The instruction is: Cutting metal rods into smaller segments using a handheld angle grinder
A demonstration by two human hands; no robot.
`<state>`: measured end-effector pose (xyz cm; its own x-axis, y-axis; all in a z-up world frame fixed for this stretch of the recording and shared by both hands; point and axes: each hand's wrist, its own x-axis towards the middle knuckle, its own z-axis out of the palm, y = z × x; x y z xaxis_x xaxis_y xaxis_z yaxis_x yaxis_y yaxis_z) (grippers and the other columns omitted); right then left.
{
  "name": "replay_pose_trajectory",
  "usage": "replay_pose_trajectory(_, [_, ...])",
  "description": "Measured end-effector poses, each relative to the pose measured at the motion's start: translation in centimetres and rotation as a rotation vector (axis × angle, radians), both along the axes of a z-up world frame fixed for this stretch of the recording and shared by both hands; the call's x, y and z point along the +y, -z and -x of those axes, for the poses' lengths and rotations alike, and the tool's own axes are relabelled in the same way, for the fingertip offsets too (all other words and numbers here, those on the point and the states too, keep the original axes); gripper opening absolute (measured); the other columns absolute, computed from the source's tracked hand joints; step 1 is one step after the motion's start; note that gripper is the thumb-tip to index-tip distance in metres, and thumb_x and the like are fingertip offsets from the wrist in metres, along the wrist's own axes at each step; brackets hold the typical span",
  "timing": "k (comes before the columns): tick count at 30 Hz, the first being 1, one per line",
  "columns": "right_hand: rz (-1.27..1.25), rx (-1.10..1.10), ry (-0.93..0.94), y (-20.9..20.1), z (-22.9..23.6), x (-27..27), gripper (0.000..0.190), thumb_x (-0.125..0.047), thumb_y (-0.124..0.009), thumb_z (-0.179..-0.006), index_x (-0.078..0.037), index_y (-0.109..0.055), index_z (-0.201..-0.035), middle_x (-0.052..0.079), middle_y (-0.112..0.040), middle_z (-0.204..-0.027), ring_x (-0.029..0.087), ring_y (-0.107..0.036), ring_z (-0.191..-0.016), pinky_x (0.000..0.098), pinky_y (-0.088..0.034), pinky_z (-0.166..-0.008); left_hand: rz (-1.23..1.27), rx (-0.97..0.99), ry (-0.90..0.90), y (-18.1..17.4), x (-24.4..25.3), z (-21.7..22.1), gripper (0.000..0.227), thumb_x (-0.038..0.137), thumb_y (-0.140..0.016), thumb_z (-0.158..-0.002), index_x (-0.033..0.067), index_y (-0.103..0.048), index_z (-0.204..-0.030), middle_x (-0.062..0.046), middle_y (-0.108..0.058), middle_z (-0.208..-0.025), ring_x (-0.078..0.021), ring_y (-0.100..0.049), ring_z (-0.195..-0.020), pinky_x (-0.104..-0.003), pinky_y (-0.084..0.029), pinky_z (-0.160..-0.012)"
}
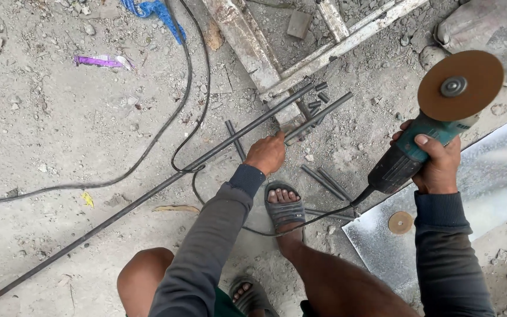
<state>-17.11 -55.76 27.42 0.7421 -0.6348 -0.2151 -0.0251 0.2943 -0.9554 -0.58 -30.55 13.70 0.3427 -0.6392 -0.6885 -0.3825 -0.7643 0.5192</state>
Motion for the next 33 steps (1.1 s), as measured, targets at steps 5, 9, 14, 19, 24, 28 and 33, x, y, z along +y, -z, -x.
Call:
replay_pose_trajectory(5, [0.151,0.232,-0.147,2.7,2.2,-1.9,0.048,-0.012,-0.070,-0.078,-0.002,-0.055,-0.122,0.013,-0.068,-0.101,0.026,-0.070,-0.085,0.0379,-0.061,-0.080,0.122,0.118,-0.215,0.7,0.1,0.8,0.057,0.017,-0.041,-0.104,0.0103,-0.027,-0.159,-0.011,-0.052,-0.102,-0.0222,-0.049,-0.077,-0.035,-0.046,-0.063])
replay_pose_trajectory(9, [0.207,0.352,-0.161,4.3,1.9,-1.9,0.039,-0.006,-0.068,-0.079,0.003,-0.061,-0.116,0.017,-0.070,-0.102,0.032,-0.071,-0.088,0.0427,-0.059,-0.083,0.286,-0.041,-0.288,3.4,0.2,1.4,0.037,0.030,-0.043,-0.109,0.0001,-0.047,-0.130,-0.007,-0.058,-0.082,-0.0161,-0.049,-0.051,-0.034,-0.048,-0.041])
replay_pose_trajectory(14, [0.054,0.276,-0.098,6.2,2.7,-1.5,0.042,-0.008,-0.066,-0.081,0.001,-0.057,-0.121,0.018,-0.068,-0.104,0.034,-0.069,-0.087,0.0443,-0.057,-0.083,0.266,-0.122,-0.293,2.0,-0.1,1.2,0.036,0.026,-0.044,-0.110,0.0028,-0.043,-0.138,-0.005,-0.059,-0.082,-0.0137,-0.048,-0.051,-0.028,-0.046,-0.039])
replay_pose_trajectory(19, [-0.016,0.222,-0.118,6.9,3.9,-1.5,0.045,-0.010,-0.065,-0.081,0.003,-0.057,-0.124,0.021,-0.067,-0.106,0.037,-0.068,-0.087,0.0461,-0.057,-0.081,0.270,-0.127,-0.295,2.6,-1.0,1.3,0.038,0.029,-0.043,-0.111,0.0010,-0.042,-0.136,-0.005,-0.055,-0.078,-0.0156,-0.048,-0.052,-0.030,-0.046,-0.041])
replay_pose_trajectory(24, [-0.002,0.266,-0.106,7.6,4.6,-1.9,0.039,-0.009,-0.066,-0.082,0.002,-0.060,-0.119,0.020,-0.069,-0.102,0.035,-0.069,-0.084,0.0463,-0.058,-0.075,0.276,-0.131,-0.292,4.1,-1.2,1.3,0.042,0.038,-0.038,-0.111,0.0023,-0.045,-0.132,0.003,-0.043,-0.066,-0.0099,-0.033,-0.043,-0.026,-0.034,-0.033])
replay_pose_trajectory(28, [-0.019,0.293,-0.083,7.4,4.7,-2.8,0.041,-0.008,-0.065,-0.083,0.001,-0.058,-0.122,0.022,-0.069,-0.104,0.036,-0.069,-0.084,0.0477,-0.057,-0.074,0.240,-0.104,-0.276,2.7,-1.3,0.8,0.044,0.036,-0.038,-0.111,0.0034,-0.038,-0.141,0.001,-0.048,-0.068,-0.0107,-0.038,-0.042,-0.026,-0.039,-0.031])
replay_pose_trajectory(33, [0.067,0.356,-0.137,5.2,3.9,-5.5,0.044,-0.003,-0.063,-0.084,0.005,-0.056,-0.126,0.026,-0.068,-0.112,0.039,-0.067,-0.089,0.0497,-0.055,-0.080,0.114,0.001,-0.295,1.1,-1.4,0.3,0.041,0.040,-0.035,-0.111,0.0085,-0.039,-0.137,0.001,-0.052,-0.072,-0.0126,-0.045,-0.048,-0.029,-0.043,-0.038])
